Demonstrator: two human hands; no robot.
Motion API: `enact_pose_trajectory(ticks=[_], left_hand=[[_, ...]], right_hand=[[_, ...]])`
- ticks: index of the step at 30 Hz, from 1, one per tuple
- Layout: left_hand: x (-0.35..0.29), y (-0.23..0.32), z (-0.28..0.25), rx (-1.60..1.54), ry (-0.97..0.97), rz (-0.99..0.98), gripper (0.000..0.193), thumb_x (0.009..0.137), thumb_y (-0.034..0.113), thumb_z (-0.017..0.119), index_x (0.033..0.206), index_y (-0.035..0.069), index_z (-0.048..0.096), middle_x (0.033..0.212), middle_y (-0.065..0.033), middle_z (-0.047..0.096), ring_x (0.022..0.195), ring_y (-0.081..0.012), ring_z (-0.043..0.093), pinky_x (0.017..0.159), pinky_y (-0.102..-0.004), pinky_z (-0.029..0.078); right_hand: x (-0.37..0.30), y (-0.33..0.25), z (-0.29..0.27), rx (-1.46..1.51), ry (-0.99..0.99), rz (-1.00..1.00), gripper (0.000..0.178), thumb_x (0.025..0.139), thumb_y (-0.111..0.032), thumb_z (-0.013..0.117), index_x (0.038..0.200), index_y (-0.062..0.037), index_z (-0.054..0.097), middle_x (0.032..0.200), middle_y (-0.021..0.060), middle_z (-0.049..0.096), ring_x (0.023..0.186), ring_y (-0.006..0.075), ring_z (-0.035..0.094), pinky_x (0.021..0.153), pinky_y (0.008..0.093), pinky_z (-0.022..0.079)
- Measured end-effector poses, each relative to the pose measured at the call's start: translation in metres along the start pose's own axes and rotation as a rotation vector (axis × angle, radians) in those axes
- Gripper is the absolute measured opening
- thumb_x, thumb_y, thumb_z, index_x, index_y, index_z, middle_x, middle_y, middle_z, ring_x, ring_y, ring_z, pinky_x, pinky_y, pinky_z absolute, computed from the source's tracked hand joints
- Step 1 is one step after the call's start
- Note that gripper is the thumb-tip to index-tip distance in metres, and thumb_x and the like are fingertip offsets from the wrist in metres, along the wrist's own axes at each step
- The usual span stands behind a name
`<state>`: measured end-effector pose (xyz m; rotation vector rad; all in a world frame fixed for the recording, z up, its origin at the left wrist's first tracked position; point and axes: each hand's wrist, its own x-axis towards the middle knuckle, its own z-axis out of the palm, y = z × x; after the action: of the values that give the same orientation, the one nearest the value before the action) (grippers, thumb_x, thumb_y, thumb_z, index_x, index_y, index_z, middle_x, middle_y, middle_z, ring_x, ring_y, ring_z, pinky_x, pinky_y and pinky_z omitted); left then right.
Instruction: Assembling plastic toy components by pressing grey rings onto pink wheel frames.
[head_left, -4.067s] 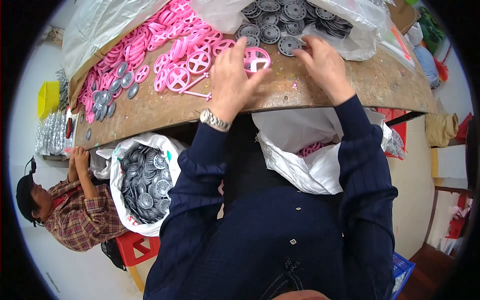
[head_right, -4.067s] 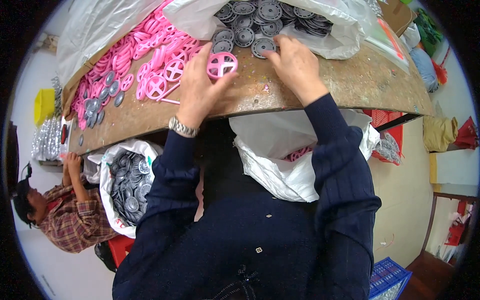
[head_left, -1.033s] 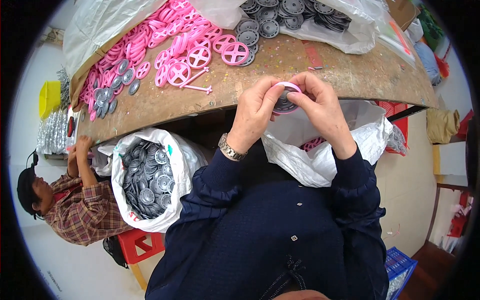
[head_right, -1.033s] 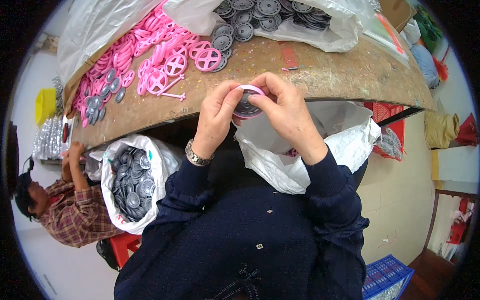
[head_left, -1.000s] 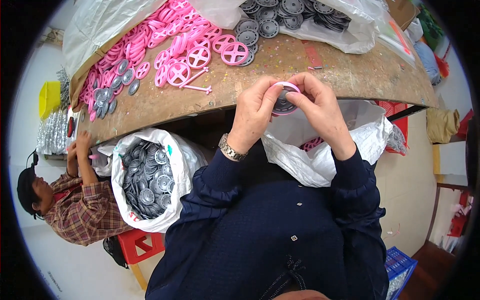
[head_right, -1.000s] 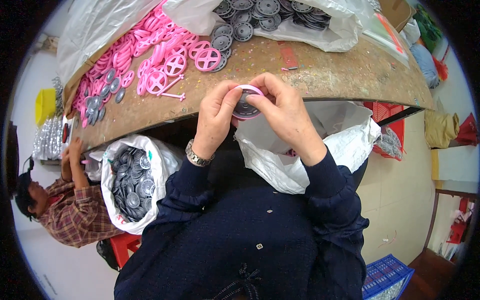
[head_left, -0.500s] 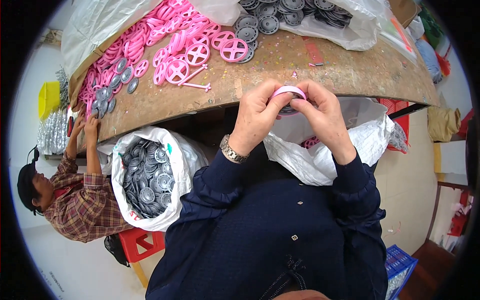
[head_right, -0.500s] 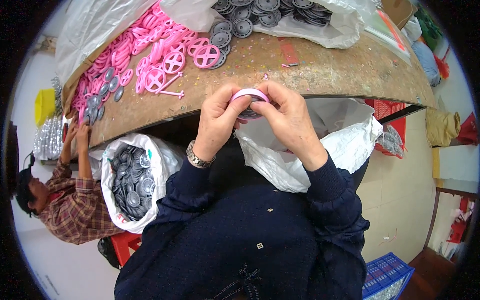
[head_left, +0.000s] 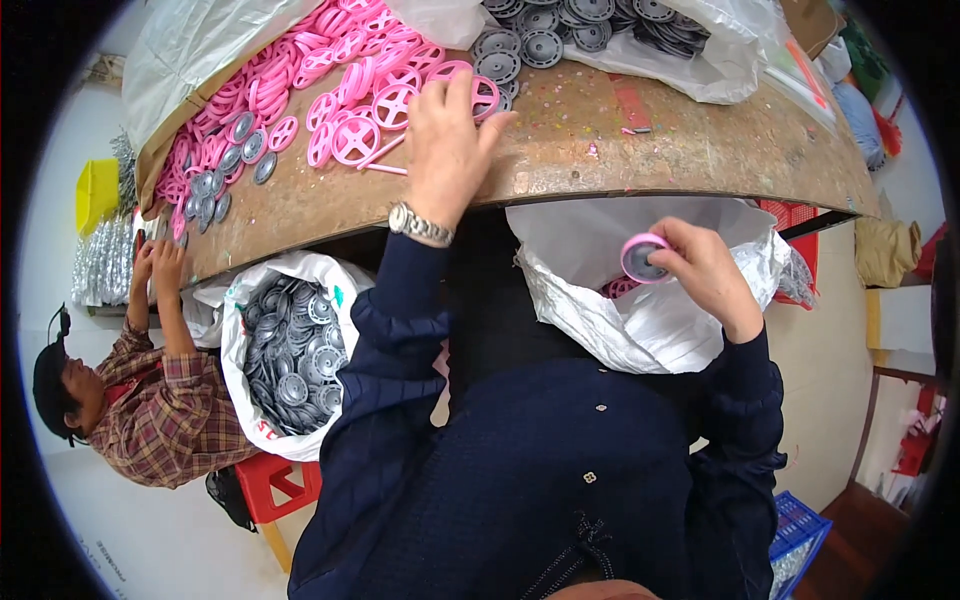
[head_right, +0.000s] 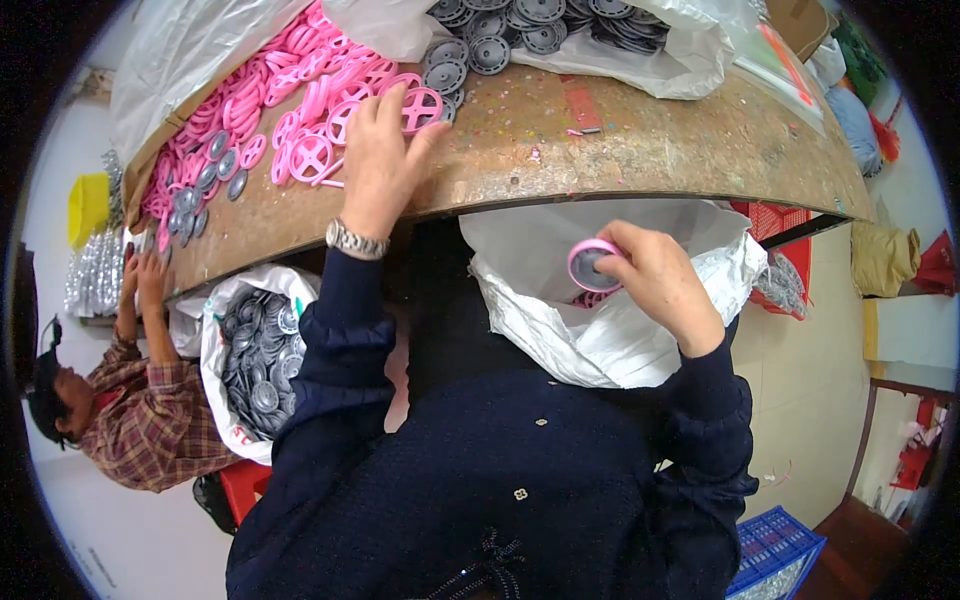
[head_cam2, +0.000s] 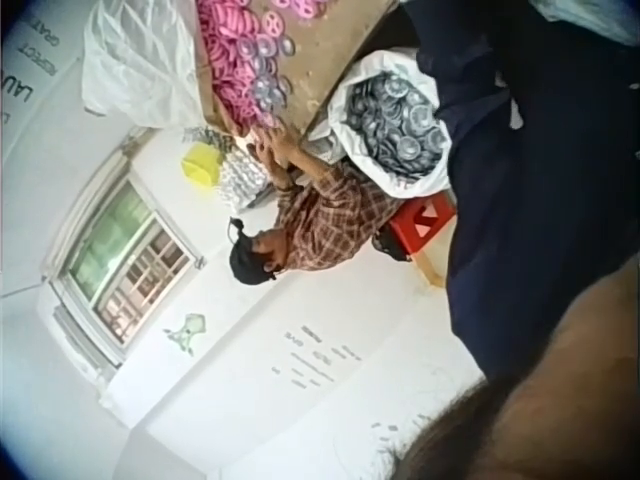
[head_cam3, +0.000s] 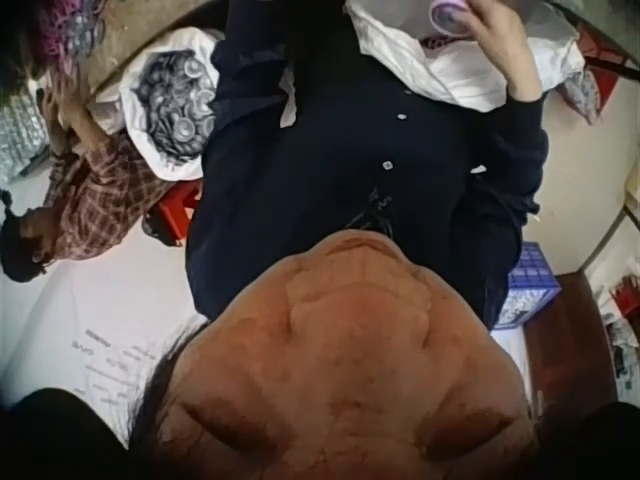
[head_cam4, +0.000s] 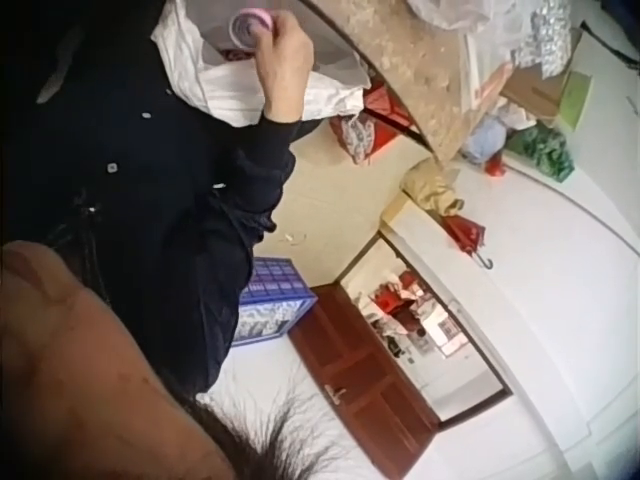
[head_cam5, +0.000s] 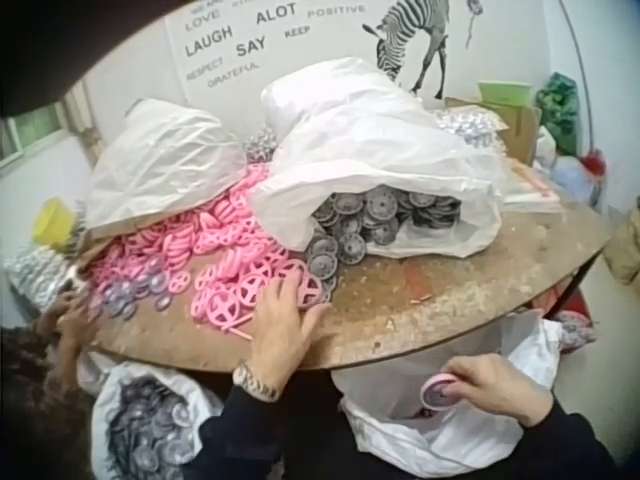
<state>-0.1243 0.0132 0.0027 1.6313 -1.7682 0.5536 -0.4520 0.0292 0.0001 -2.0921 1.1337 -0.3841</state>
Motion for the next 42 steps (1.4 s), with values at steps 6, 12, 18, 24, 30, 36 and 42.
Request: enact_pose_trajectory(ticks=[6, 12, 18, 24, 30, 36, 42], left_hand=[[0.009, -0.009, 0.021, 0.172, -0.116, -0.089, 0.064, 0.074, 0.047, 0.079, 0.116, 0.003, 0.061, 0.099, -0.0166, 0.062, 0.097, -0.0361, 0.058, 0.078, -0.0473, 0.051], [0.008, -0.021, 0.025, 0.041, -0.059, -0.102, 0.061, 0.074, 0.043, 0.079, 0.116, 0.002, 0.061, 0.097, -0.0181, 0.063, 0.093, -0.0373, 0.06, 0.078, -0.0475, 0.05], [-0.006, -0.025, 0.004, -0.52, 0.045, -0.418, 0.062, 0.079, 0.037, 0.08, 0.121, -0.002, 0.058, 0.096, -0.0165, 0.063, 0.089, -0.0283, 0.063, 0.077, -0.0382, 0.052], [-0.031, -0.01, -0.017, -1.109, 0.02, -0.608, 0.066, 0.087, 0.017, 0.077, 0.139, 0.0, 0.041, 0.117, -0.0113, 0.056, 0.095, -0.0158, 0.061, 0.079, -0.0272, 0.052], [-0.042, -0.002, -0.015, -1.101, 0.042, -0.51, 0.071, 0.082, 0.01, 0.079, 0.141, 0.002, 0.04, 0.123, -0.0122, 0.054, 0.104, -0.0167, 0.06, 0.08, -0.0277, 0.055], [-0.045, -0.005, -0.011, -1.043, 0.049, -0.464, 0.073, 0.079, 0.01, 0.081, 0.141, 0.004, 0.042, 0.126, -0.0103, 0.051, 0.106, -0.0169, 0.059, 0.08, -0.0275, 0.056], [-0.046, -0.004, -0.013, -1.024, 0.051, -0.478, 0.075, 0.077, 0.01, 0.083, 0.141, 0.004, 0.043, 0.128, -0.0108, 0.049, 0.11, -0.0186, 0.058, 0.083, -0.031, 0.056]], right_hand=[[-0.008, 0.014, 0.007, -0.32, 0.034, -0.105, 0.03, 0.083, -0.016, 0.071, 0.106, 0.0018, 0.063, 0.095, 0.0195, 0.069, 0.09, 0.0359, 0.067, 0.077, 0.0412, 0.052], [0.019, -0.035, 0.0, -0.06, 0.023, -0.19, 0.024, 0.085, -0.011, 0.069, 0.106, 0.0007, 0.065, 0.093, 0.0181, 0.068, 0.086, 0.0316, 0.067, 0.075, 0.0383, 0.052], [0.079, -0.066, 0.01, -0.036, 0.257, -0.503, 0.019, 0.088, -0.009, 0.066, 0.104, 0.0002, 0.066, 0.092, 0.0164, 0.067, 0.085, 0.031, 0.065, 0.075, 0.0386, 0.052], [0.148, -0.069, 0.042, -0.201, 0.466, -0.589, 0.023, 0.089, -0.023, 0.067, 0.098, -0.0014, 0.066, 0.096, 0.0156, 0.067, 0.089, 0.0349, 0.065, 0.075, 0.0432, 0.052], [0.193, -0.08, 0.065, -0.405, 0.494, -0.324, 0.044, 0.085, -0.046, 0.067, 0.1, -0.0042, 0.067, 0.098, 0.0138, 0.067, 0.092, 0.0336, 0.066, 0.075, 0.0452, 0.054], [0.207, -0.085, 0.078, -0.462, 0.505, -0.249, 0.048, 0.08, -0.049, 0.071, 0.097, -0.0039, 0.065, 0.106, 0.0139, 0.066, 0.093, 0.0341, 0.067, 0.077, 0.046, 0.055], [0.201, -0.083, 0.066, -0.269, 0.443, -0.168, 0.044, 0.077, -0.042, 0.075, 0.093, -0.0019, 0.065, 0.094, 0.0154, 0.069, 0.086, 0.0345, 0.067, 0.072, 0.0448, 0.053]])
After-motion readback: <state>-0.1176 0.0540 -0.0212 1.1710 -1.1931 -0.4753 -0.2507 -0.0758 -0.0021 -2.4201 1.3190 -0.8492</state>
